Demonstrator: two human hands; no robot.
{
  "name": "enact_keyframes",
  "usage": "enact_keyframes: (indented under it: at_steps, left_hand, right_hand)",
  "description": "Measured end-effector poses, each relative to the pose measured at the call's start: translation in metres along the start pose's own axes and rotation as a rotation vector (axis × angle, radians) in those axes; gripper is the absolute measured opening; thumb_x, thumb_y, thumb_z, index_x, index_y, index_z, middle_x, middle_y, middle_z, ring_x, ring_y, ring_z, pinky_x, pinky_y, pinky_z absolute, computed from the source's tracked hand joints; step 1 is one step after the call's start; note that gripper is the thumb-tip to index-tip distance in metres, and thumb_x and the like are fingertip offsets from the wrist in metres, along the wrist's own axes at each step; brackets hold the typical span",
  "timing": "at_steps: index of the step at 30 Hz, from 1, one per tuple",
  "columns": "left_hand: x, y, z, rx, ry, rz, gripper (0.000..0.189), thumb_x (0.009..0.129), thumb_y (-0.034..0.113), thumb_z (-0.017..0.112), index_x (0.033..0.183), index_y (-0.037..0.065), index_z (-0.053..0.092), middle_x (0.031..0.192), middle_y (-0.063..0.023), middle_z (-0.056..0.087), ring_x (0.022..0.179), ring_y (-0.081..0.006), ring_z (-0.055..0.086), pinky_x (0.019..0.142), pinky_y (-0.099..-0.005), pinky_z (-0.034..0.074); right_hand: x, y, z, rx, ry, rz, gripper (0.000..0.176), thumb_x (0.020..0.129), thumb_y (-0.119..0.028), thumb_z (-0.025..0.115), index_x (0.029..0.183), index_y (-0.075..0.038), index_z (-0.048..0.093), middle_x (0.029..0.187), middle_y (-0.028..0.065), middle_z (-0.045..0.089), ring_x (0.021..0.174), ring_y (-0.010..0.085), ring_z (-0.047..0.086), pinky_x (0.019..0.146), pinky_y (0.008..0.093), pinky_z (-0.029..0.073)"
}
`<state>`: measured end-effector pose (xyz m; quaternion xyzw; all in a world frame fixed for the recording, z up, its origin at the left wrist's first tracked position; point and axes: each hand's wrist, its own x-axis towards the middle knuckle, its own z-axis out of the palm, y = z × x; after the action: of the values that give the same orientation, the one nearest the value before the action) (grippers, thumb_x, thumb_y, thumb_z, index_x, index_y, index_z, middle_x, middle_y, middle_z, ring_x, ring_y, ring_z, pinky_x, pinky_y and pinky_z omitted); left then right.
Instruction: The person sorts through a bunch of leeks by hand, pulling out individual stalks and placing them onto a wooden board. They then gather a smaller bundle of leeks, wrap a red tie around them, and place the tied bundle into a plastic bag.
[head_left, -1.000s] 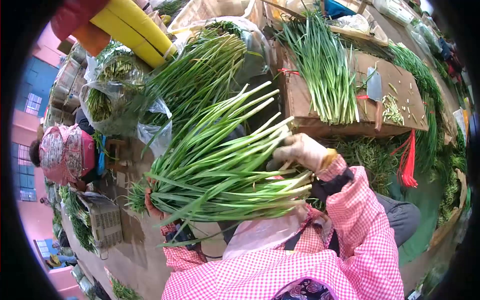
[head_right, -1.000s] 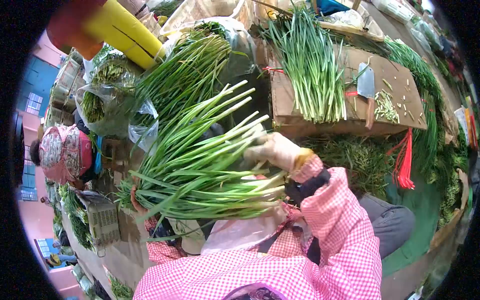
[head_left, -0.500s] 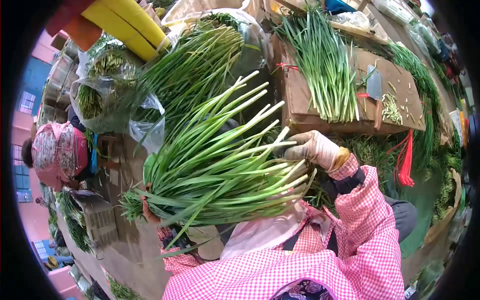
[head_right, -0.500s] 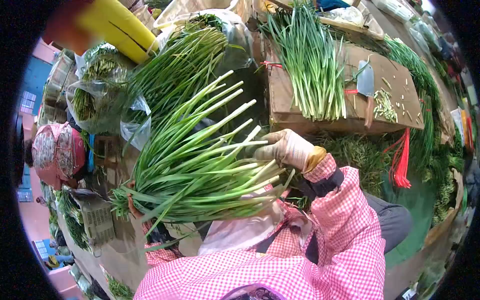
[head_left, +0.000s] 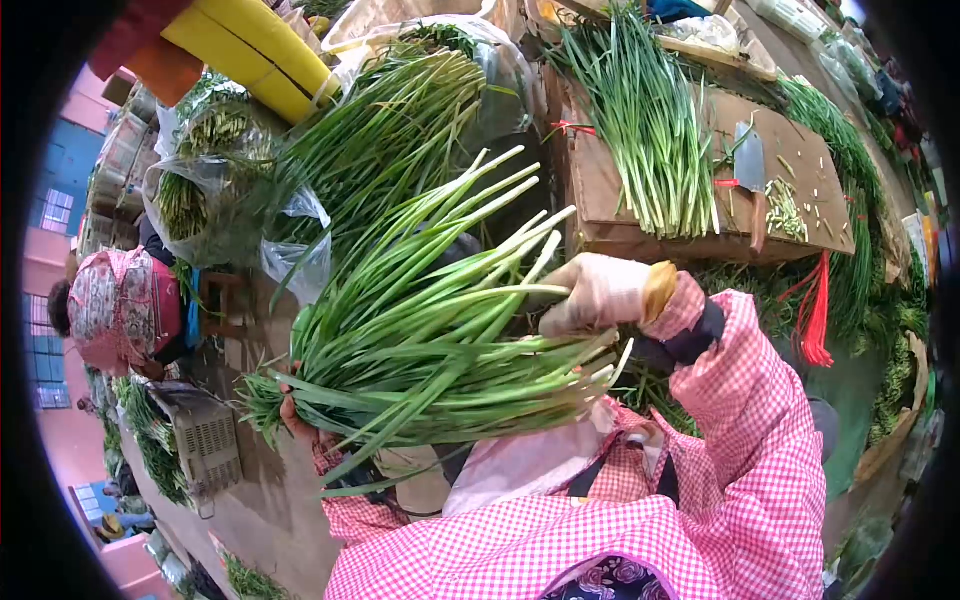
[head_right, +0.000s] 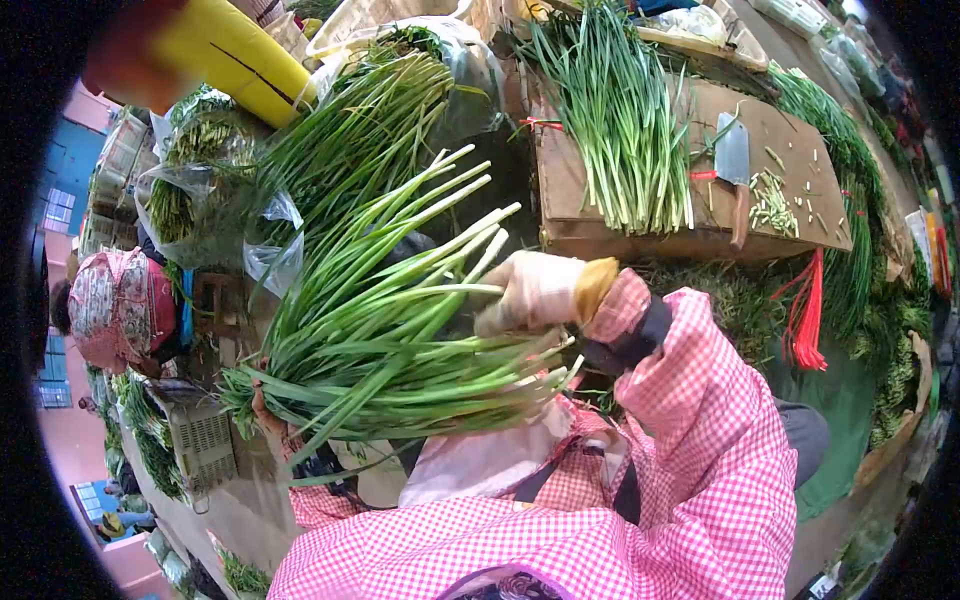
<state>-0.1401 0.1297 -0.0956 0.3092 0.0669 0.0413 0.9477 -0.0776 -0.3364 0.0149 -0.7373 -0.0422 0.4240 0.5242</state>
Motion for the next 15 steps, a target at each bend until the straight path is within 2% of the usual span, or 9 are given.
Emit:
enact_keyframes:
  at_steps: [1, 2, 4, 7, 8, 10, 12, 14, 15]
  left_hand:
    - [0.000, 0.004, 0.008, 0.043, -0.015, -0.061, 0.028, 0.078, 0.017, 0.053, 0.104, 0.010, 0.046, 0.128, -0.0174, 0.041, 0.110, -0.0372, 0.048, 0.087, -0.0541, 0.045]
    - [0.002, 0.003, 0.009, 0.052, -0.059, -0.022, 0.026, 0.078, 0.018, 0.053, 0.102, 0.010, 0.046, 0.128, -0.0171, 0.042, 0.110, -0.0368, 0.048, 0.088, -0.0541, 0.045]
    - [0.003, 0.000, 0.011, 0.070, -0.140, 0.052, 0.022, 0.078, 0.018, 0.053, 0.098, 0.011, 0.045, 0.127, -0.0164, 0.043, 0.110, -0.0362, 0.048, 0.089, -0.0540, 0.044]
    - [0.004, -0.007, 0.019, 0.125, -0.136, 0.149, 0.022, 0.078, 0.019, 0.054, 0.096, 0.012, 0.045, 0.127, -0.0156, 0.042, 0.112, -0.0366, 0.046, 0.090, -0.0550, 0.042]
    - [0.005, -0.008, 0.018, 0.120, -0.136, 0.145, 0.022, 0.078, 0.019, 0.054, 0.096, 0.012, 0.045, 0.128, -0.0154, 0.042, 0.113, -0.0368, 0.045, 0.091, -0.0551, 0.041]
    - [0.005, -0.006, 0.015, 0.109, -0.138, 0.143, 0.022, 0.078, 0.020, 0.054, 0.097, 0.012, 0.045, 0.128, -0.0151, 0.041, 0.114, -0.0374, 0.043, 0.092, -0.0553, 0.040]
    - [0.004, -0.002, 0.012, 0.195, -0.086, 0.131, 0.022, 0.079, 0.022, 0.053, 0.096, 0.012, 0.045, 0.128, -0.0151, 0.041, 0.115, -0.0373, 0.041, 0.093, -0.0547, 0.038]
    - [0.004, -0.002, 0.010, 0.210, -0.112, 0.132, 0.021, 0.079, 0.023, 0.052, 0.096, 0.012, 0.045, 0.127, -0.0153, 0.042, 0.116, -0.0369, 0.041, 0.095, -0.0541, 0.037]
    - [0.004, -0.001, 0.007, 0.223, -0.100, 0.130, 0.020, 0.080, 0.023, 0.052, 0.095, 0.011, 0.045, 0.127, -0.0156, 0.042, 0.116, -0.0368, 0.041, 0.095, -0.0540, 0.036]
  right_hand:
    - [0.009, 0.004, 0.006, -0.094, -0.020, -0.106, 0.030, 0.072, -0.021, 0.067, 0.099, -0.007, 0.065, 0.071, 0.0020, 0.064, 0.064, 0.0119, 0.057, 0.062, 0.0280, 0.047]
    - [0.009, 0.008, 0.009, -0.090, 0.002, -0.096, 0.029, 0.073, -0.022, 0.066, 0.099, -0.008, 0.065, 0.071, 0.0044, 0.064, 0.065, 0.0125, 0.058, 0.063, 0.0285, 0.047]
    - [0.010, 0.013, 0.009, -0.089, 0.046, -0.101, 0.031, 0.078, -0.019, 0.066, 0.105, -0.006, 0.062, 0.082, 0.0007, 0.064, 0.075, 0.0078, 0.057, 0.068, 0.0252, 0.047]
    - [0.002, 0.019, 0.014, 0.032, 0.154, -0.129, 0.030, 0.079, -0.020, 0.065, 0.105, -0.006, 0.063, 0.083, 0.0018, 0.064, 0.076, 0.0084, 0.057, 0.068, 0.0251, 0.048]
    - [0.002, 0.022, 0.012, 0.099, 0.136, -0.154, 0.033, 0.076, -0.031, 0.065, 0.099, -0.008, 0.065, 0.083, 0.0074, 0.066, 0.074, 0.0151, 0.059, 0.071, 0.0297, 0.047]
    - [0.002, 0.024, 0.007, 0.006, -0.020, -0.073, 0.032, 0.077, -0.031, 0.065, 0.097, -0.007, 0.065, 0.082, 0.0067, 0.066, 0.074, 0.0134, 0.058, 0.071, 0.0297, 0.047]
    - [0.000, 0.021, 0.012, 0.117, -0.022, -0.043, 0.026, 0.075, -0.025, 0.068, 0.094, -0.006, 0.066, 0.079, 0.0048, 0.065, 0.072, 0.0116, 0.058, 0.067, 0.0294, 0.047]
    - [0.003, 0.018, 0.009, 0.194, -0.010, -0.121, 0.025, 0.075, -0.022, 0.067, 0.096, -0.008, 0.066, 0.078, 0.0035, 0.065, 0.070, 0.0119, 0.058, 0.066, 0.0294, 0.047]
    - [0.005, 0.017, 0.010, 0.015, 0.100, -0.127, 0.023, 0.076, -0.021, 0.066, 0.095, -0.008, 0.066, 0.076, 0.0055, 0.065, 0.067, 0.0139, 0.058, 0.065, 0.0301, 0.048]
